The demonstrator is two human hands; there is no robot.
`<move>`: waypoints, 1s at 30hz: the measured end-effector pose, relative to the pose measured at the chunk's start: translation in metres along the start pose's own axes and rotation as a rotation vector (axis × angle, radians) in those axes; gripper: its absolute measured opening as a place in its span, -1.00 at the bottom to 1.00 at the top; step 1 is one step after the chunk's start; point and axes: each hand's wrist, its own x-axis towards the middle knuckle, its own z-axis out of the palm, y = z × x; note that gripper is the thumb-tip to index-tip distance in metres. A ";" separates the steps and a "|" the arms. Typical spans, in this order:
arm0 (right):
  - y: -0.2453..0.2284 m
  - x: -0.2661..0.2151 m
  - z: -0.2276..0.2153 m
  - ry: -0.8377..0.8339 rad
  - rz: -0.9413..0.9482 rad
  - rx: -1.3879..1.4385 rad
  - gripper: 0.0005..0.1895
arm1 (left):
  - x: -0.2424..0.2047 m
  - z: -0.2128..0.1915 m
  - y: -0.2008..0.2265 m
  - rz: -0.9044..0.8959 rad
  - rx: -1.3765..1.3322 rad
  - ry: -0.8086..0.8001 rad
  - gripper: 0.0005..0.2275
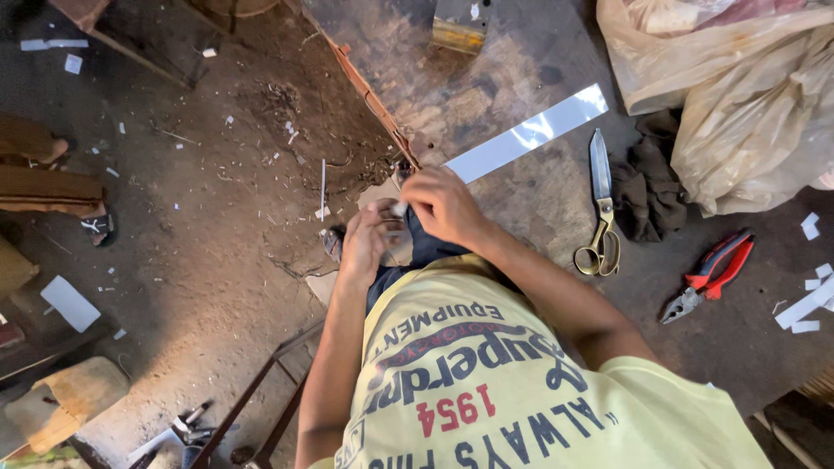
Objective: The person cuts a long strip of white paper into smaller rectangular pieces using scissors. They repeatedly measure, cut, and place the pieces into a metal component on the workbench.
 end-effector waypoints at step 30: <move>0.001 -0.048 -0.034 -0.092 0.168 -0.449 -0.43 | 0.062 0.053 -0.055 0.203 0.191 0.197 -0.70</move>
